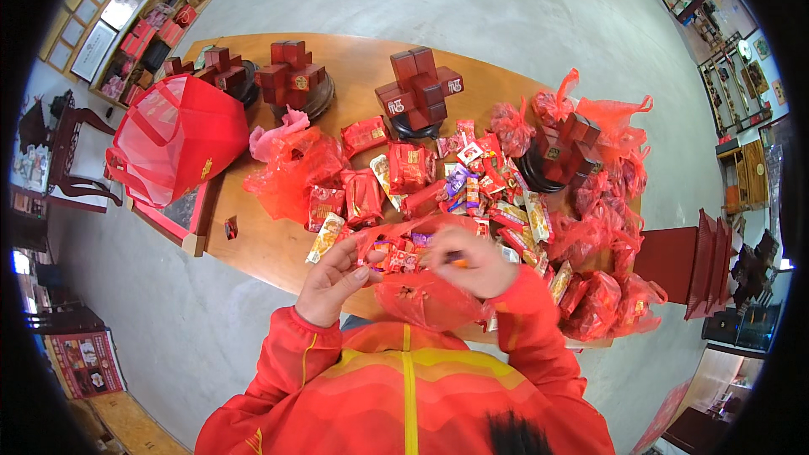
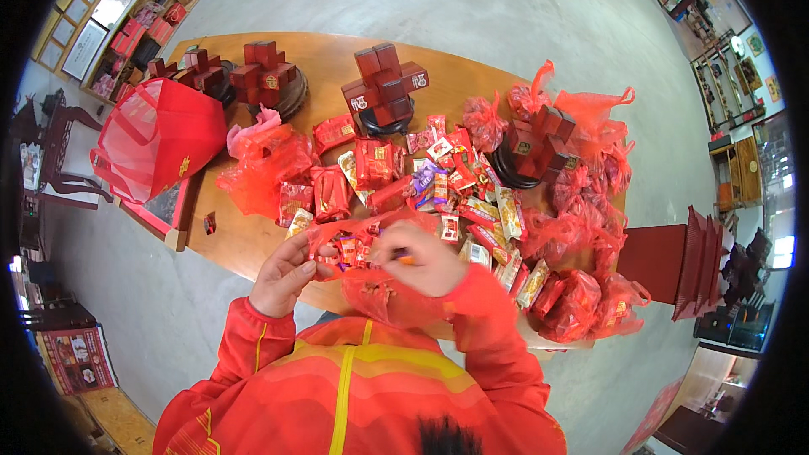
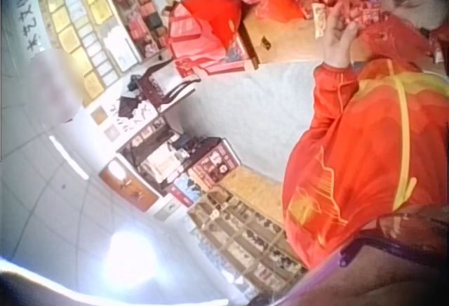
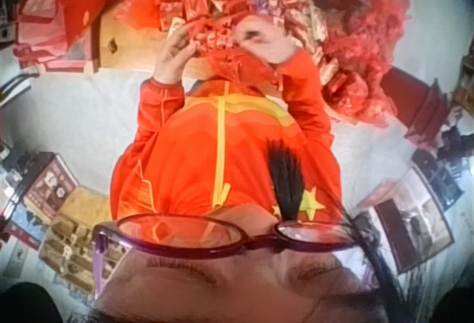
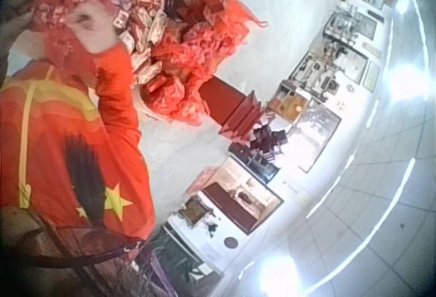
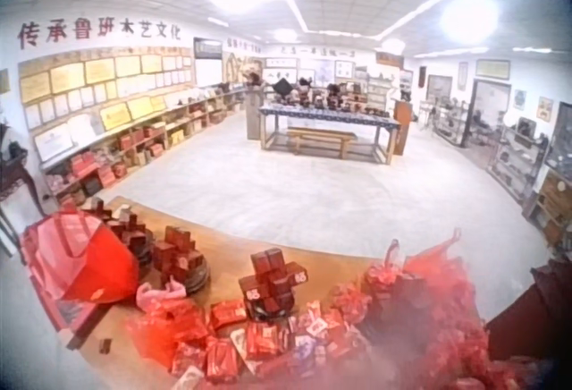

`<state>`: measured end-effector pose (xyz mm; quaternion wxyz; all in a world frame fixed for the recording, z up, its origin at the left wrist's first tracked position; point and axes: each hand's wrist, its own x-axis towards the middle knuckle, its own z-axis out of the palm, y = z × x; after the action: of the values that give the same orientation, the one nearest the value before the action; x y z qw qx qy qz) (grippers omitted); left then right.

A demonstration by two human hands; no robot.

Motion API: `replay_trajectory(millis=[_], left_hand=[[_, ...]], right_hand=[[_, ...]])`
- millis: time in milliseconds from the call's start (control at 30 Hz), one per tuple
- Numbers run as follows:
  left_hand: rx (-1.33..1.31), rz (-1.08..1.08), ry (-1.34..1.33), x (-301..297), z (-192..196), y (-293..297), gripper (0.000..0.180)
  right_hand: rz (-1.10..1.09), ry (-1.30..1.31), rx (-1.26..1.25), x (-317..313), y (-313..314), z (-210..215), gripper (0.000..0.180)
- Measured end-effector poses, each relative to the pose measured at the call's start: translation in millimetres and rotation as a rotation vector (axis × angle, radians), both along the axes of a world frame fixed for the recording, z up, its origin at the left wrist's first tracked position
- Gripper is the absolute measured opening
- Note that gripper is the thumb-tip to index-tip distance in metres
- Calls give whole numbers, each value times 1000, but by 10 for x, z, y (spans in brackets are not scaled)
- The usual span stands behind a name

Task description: The person packs small snack packets and red plastic bags onto a table, then arranges them into neat stacks. They handle multiple snack boxes and red bags, organizing them into piles on the table surface.

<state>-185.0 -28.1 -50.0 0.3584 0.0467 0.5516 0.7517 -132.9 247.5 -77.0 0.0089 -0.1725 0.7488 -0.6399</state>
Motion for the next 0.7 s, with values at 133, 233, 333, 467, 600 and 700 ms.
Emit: replay_trajectory(millis=[133,233,333,467,600,700], left_hand=[[0,-59,-34,-10,-2,-37,57],[7,-41,-10,-35,5,-80,58],[-6,-6,-8,-46,24,-120,58],[-4,-12,-1,-58,49,-159,59],[-15,-7,10,-62,58,-195,58],[-17,11,13,-54,46,-221,57]], right_hand=[[-166,-54,471,-96,-614,-125,27],[-249,132,307,-86,-330,-155,29],[-496,-359,-334,-27,337,-304,9],[-772,-143,472,-550,726,-1060,50],[-516,-511,1109,-654,565,-1563,88],[-436,-501,1185,-698,506,-1688,69]])
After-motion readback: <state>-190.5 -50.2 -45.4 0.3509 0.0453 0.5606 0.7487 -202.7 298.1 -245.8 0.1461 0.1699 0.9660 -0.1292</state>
